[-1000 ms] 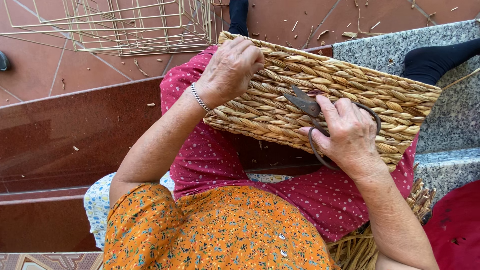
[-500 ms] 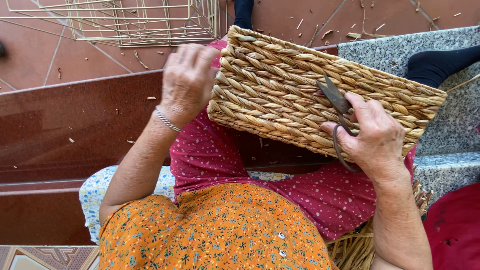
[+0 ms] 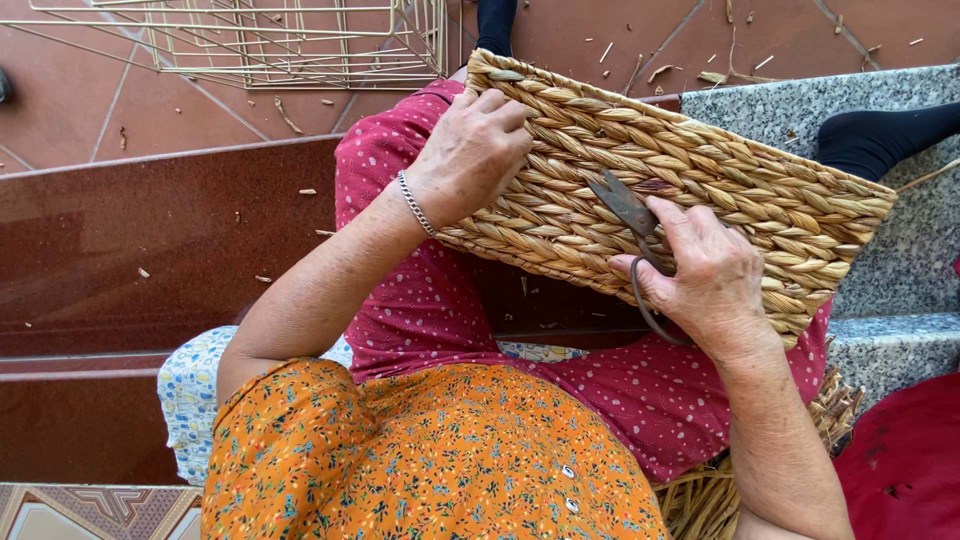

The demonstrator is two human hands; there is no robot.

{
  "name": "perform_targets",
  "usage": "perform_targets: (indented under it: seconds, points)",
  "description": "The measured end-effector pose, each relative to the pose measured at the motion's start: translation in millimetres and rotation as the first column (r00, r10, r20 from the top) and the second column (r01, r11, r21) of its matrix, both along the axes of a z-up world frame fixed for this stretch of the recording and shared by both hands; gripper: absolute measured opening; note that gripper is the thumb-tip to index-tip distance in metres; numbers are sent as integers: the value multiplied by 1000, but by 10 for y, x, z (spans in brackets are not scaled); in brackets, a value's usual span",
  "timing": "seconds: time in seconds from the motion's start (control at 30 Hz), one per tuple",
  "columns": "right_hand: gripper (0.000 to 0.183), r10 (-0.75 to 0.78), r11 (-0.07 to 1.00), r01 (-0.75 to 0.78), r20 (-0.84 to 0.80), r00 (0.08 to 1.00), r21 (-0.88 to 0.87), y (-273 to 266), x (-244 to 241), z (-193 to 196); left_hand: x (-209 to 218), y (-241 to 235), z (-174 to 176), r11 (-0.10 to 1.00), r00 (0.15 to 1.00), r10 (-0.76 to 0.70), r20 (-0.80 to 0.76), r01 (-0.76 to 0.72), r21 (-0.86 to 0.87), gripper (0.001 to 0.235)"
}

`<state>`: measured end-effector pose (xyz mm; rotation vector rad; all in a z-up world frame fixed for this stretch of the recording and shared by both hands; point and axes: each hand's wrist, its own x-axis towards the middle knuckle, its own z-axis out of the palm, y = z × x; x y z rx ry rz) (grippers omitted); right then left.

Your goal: The person uses shears to trim excess woven material from the edges of a rectangular basket. They rotate the basket to access different sides and continue trimming until the edges are even.

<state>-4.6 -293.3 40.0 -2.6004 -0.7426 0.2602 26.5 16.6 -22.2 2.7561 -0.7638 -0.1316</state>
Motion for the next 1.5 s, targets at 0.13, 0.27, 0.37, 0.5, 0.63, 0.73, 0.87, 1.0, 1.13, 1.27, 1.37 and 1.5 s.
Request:
perform_targets:
  seconds: [0.13,0.27,0.37,0.5,0.63,0.73,0.87,1.0,1.13,1.27,1.37,1.5]
  points:
    - [67,3,1000,-3,-6,1000,24,10,7,-23,-5,-7,-4,993,981,-122,151,121,15,9]
    - [67,11,1000,-11,0,1000,12,58,52,0,87,48,-88,991,983,-130,131,126,41,11]
    - [68,46,999,-45,87,995,-23,143,93,24,140,150,-101,989,997,-28,68,38,-140,6]
    - [71,142,986,-121,209,968,-111,391,219,-21,143,262,-18,924,998,65,22,-51,-378,9]
    - [73,222,969,-186,240,945,-164,645,319,-81,163,288,112,881,999,43,-26,-50,-471,10]
    - [72,267,957,-220,284,921,-187,757,356,-130,175,304,170,851,999,30,-38,-46,-523,10]
    - [70,320,937,-259,278,906,-234,821,336,-209,127,316,148,838,999,39,-24,-46,-543,11]
    - [69,349,923,-273,289,891,-272,836,333,-253,163,309,68,840,998,61,-17,-61,-539,10]
    - [65,346,934,-294,315,884,-203,765,353,-229,219,317,11,790,977,116,-179,-200,-580,12]
    - [66,94,995,-98,161,983,15,333,371,-108,65,491,46,725,956,163,-245,-285,-628,13]
    - [54,-197,969,211,-110,974,131,-232,170,-11,-203,770,155,755,961,222,-164,-276,-595,13]
    - [48,-466,785,552,-321,825,280,-1000,-212,-162,-418,1036,296,851,918,387,-87,-392,-350,13]
